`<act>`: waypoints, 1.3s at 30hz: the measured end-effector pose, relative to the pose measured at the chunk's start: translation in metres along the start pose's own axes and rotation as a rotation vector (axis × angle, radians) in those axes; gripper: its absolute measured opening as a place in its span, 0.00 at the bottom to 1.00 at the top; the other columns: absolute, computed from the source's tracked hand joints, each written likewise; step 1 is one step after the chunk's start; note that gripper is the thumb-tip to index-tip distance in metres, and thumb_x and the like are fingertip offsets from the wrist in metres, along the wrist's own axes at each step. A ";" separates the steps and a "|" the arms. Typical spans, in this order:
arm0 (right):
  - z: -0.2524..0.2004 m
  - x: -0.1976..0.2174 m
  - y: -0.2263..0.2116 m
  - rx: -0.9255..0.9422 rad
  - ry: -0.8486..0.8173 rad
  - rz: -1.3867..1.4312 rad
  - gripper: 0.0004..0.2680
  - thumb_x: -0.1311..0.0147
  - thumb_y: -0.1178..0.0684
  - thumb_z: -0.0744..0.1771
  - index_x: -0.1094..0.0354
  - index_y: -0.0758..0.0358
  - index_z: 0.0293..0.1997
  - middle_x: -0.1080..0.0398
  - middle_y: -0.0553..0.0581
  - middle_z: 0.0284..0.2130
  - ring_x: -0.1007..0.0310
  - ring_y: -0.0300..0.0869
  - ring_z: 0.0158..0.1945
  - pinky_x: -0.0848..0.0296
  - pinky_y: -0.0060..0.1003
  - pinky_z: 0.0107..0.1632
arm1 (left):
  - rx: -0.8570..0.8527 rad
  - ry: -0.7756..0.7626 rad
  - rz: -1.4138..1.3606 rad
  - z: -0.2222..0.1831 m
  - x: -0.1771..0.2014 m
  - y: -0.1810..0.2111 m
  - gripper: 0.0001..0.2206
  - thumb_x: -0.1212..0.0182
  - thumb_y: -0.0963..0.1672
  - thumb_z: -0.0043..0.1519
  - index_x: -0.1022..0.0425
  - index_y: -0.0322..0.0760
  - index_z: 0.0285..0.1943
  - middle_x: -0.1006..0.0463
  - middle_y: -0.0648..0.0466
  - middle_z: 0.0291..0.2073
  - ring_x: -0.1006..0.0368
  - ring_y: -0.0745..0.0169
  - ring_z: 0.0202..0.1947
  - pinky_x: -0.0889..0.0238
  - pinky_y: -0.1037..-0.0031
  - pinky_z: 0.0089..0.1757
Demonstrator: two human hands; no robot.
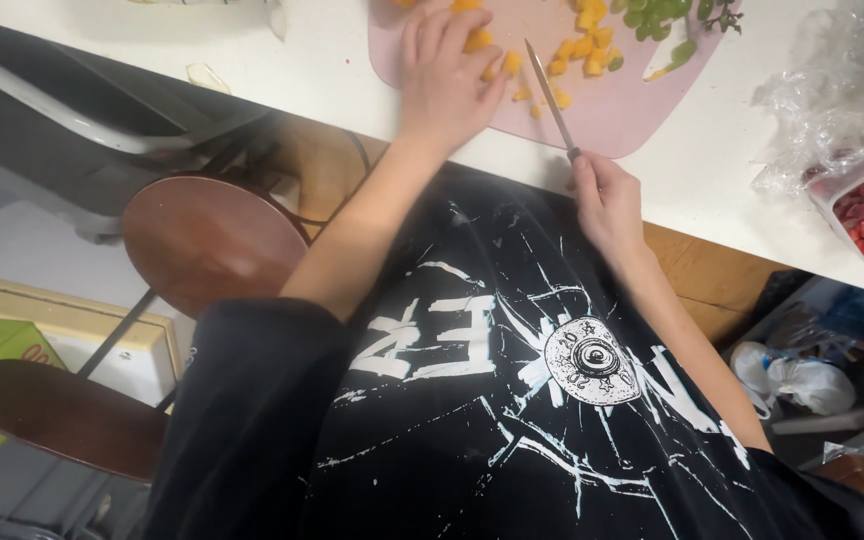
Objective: Cutting pieces of fruit and placing them as garnishes on small pastries in a tray.
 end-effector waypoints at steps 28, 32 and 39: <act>0.006 -0.011 -0.011 -0.066 -0.005 0.110 0.13 0.55 0.47 0.74 0.27 0.68 0.48 0.29 0.48 0.24 0.33 0.32 0.23 0.34 0.31 0.28 | 0.030 -0.023 0.008 -0.013 -0.006 -0.001 0.12 0.29 0.46 0.56 0.20 0.44 0.48 0.33 0.55 0.59 0.44 0.48 0.68 0.66 0.40 0.65; -0.002 -0.012 0.003 -0.092 -0.019 0.143 0.13 0.55 0.47 0.74 0.27 0.68 0.47 0.30 0.48 0.24 0.33 0.32 0.24 0.35 0.31 0.28 | -0.016 -0.071 0.040 -0.008 -0.003 0.001 0.09 0.27 0.48 0.56 0.20 0.49 0.41 0.32 0.55 0.59 0.45 0.47 0.67 0.68 0.39 0.64; -0.001 -0.029 0.007 -0.086 -0.047 0.260 0.13 0.55 0.47 0.74 0.27 0.67 0.54 0.33 0.47 0.23 0.36 0.31 0.25 0.37 0.29 0.29 | 0.021 -0.068 -0.007 -0.014 -0.013 0.005 0.10 0.27 0.49 0.56 0.21 0.49 0.42 0.32 0.57 0.59 0.44 0.49 0.67 0.68 0.38 0.65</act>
Point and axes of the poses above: each hand's wrist, its own z-axis towards the middle knuckle, its own x-axis out of the back of the hand, y = z × x, the point moved 2 cm from there along z, towards the middle knuckle
